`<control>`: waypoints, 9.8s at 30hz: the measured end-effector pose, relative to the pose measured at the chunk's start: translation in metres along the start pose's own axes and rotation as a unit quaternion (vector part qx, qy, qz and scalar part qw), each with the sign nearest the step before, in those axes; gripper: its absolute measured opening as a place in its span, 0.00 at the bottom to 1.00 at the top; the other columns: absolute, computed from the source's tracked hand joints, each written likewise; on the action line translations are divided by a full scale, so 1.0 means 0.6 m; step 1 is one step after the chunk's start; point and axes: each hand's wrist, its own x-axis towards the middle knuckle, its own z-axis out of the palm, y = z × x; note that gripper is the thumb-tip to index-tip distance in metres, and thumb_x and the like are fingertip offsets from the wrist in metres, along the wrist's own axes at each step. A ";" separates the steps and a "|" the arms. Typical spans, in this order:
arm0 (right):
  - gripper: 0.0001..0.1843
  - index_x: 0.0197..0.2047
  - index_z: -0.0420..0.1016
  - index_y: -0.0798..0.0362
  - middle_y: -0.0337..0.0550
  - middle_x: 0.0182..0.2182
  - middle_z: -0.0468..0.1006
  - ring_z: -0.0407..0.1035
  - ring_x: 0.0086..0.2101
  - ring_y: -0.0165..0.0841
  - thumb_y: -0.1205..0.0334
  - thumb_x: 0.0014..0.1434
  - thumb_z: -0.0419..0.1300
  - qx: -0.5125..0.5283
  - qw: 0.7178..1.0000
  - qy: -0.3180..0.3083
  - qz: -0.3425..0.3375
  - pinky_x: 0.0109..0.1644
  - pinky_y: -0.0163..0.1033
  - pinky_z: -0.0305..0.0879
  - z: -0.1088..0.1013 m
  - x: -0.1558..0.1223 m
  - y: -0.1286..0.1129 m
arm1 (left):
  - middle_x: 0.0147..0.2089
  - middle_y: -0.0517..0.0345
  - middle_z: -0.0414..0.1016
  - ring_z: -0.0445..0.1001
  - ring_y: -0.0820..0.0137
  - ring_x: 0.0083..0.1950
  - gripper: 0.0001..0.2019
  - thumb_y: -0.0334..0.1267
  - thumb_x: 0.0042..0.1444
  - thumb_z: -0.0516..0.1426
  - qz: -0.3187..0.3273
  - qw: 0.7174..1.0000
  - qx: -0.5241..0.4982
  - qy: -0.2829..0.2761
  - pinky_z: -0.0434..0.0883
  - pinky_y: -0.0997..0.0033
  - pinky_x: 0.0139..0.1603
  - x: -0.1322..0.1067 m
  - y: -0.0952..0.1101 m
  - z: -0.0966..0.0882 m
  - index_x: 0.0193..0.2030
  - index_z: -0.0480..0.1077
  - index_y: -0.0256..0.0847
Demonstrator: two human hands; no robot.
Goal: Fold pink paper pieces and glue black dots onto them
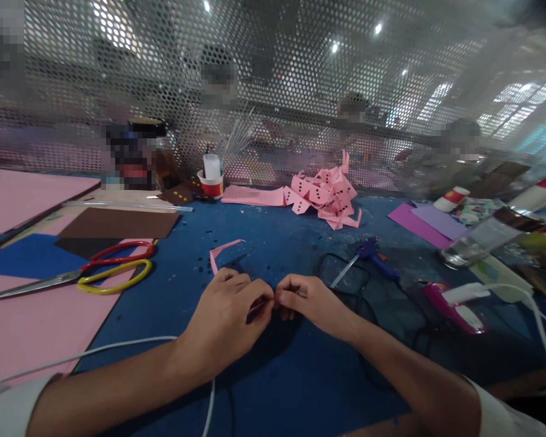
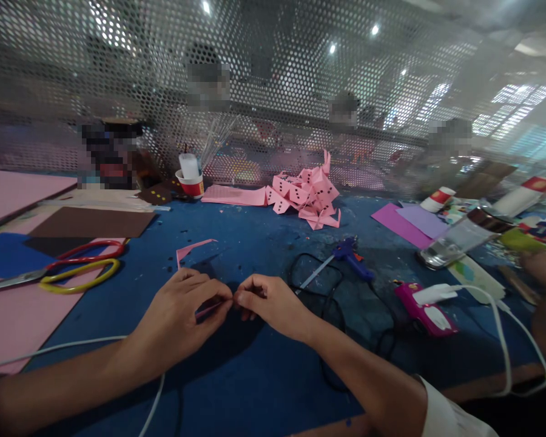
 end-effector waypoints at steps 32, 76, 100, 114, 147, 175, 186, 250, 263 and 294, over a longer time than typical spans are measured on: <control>0.07 0.48 0.75 0.50 0.44 0.42 0.77 0.70 0.44 0.35 0.63 0.69 0.57 -0.448 0.829 0.151 -0.299 0.50 0.45 0.64 0.006 -0.019 -0.006 | 0.30 0.63 0.78 0.74 0.70 0.32 0.06 0.30 0.60 0.56 -0.015 0.999 -0.012 0.034 0.64 0.60 0.45 0.004 -0.002 -0.002 0.37 0.73 0.43; 0.06 0.44 0.69 0.52 0.40 0.40 0.77 0.68 0.43 0.33 0.70 0.69 0.52 -0.546 0.786 0.114 -0.265 0.60 0.49 0.54 0.008 -0.012 -0.006 | 0.30 0.59 0.75 0.74 0.65 0.35 0.05 0.34 0.61 0.56 0.005 0.997 0.070 -0.024 0.62 0.56 0.48 0.000 -0.005 -0.002 0.35 0.73 0.42; 0.05 0.43 0.68 0.51 0.38 0.40 0.77 0.70 0.45 0.32 0.71 0.68 0.56 -0.472 0.846 0.106 -0.224 0.64 0.47 0.53 0.001 -0.004 0.000 | 0.29 0.60 0.75 0.74 0.67 0.33 0.08 0.36 0.63 0.55 0.011 0.998 0.063 -0.001 0.62 0.57 0.47 0.001 -0.010 -0.003 0.33 0.73 0.42; 0.05 0.46 0.69 0.49 0.37 0.42 0.78 0.71 0.46 0.32 0.66 0.67 0.60 -0.461 0.849 0.103 -0.236 0.66 0.48 0.50 0.002 -0.007 0.000 | 0.29 0.59 0.74 0.73 0.66 0.33 0.09 0.35 0.64 0.54 0.008 0.998 0.060 -0.020 0.62 0.57 0.47 0.000 -0.010 -0.003 0.33 0.72 0.42; 0.06 0.47 0.71 0.48 0.37 0.44 0.80 0.72 0.48 0.32 0.67 0.68 0.58 -0.455 0.847 0.103 -0.256 0.68 0.50 0.49 -0.001 -0.008 -0.002 | 0.28 0.59 0.74 0.71 0.66 0.34 0.08 0.33 0.63 0.55 0.017 0.998 0.049 -0.024 0.62 0.57 0.46 -0.002 -0.006 -0.003 0.32 0.72 0.42; 0.03 0.41 0.75 0.48 0.35 0.37 0.81 0.73 0.42 0.30 0.60 0.67 0.61 -0.465 0.837 0.127 -0.258 0.66 0.49 0.49 -0.012 -0.002 0.005 | 0.29 0.61 0.77 0.73 0.66 0.35 0.07 0.34 0.63 0.56 0.044 0.997 0.057 -0.011 0.61 0.57 0.47 0.005 -0.012 -0.001 0.34 0.73 0.42; 0.06 0.38 0.73 0.50 0.34 0.35 0.79 0.71 0.40 0.30 0.65 0.69 0.58 -0.495 0.820 0.127 -0.258 0.66 0.48 0.48 -0.012 -0.002 0.003 | 0.30 0.61 0.77 0.73 0.66 0.35 0.08 0.35 0.64 0.55 0.046 0.997 0.059 -0.008 0.60 0.57 0.46 0.005 -0.014 -0.001 0.34 0.73 0.42; 0.09 0.49 0.73 0.48 0.46 0.45 0.74 0.68 0.49 0.39 0.66 0.68 0.55 -0.427 0.836 0.252 -0.233 0.53 0.49 0.64 -0.006 -0.018 -0.021 | 0.41 0.56 0.77 0.73 0.62 0.46 0.14 0.30 0.58 0.48 -0.220 0.963 -0.132 0.082 0.67 0.58 0.52 0.021 -0.131 -0.029 0.36 0.75 0.44; 0.08 0.46 0.74 0.48 0.43 0.40 0.75 0.70 0.43 0.36 0.64 0.71 0.53 -0.420 0.846 0.244 -0.218 0.49 0.47 0.62 -0.014 -0.015 -0.019 | 0.34 0.61 0.76 0.73 0.68 0.38 0.11 0.33 0.61 0.51 -0.202 0.968 -0.115 0.090 0.67 0.68 0.41 0.016 -0.122 -0.033 0.36 0.75 0.43; 0.04 0.42 0.74 0.49 0.44 0.43 0.75 0.68 0.46 0.39 0.65 0.67 0.58 -0.464 0.835 0.180 -0.234 0.52 0.48 0.62 -0.003 -0.010 -0.003 | 0.39 0.59 0.79 0.74 0.67 0.38 0.11 0.36 0.60 0.51 -0.203 0.970 -0.093 0.099 0.66 0.71 0.37 0.018 -0.111 -0.055 0.38 0.75 0.43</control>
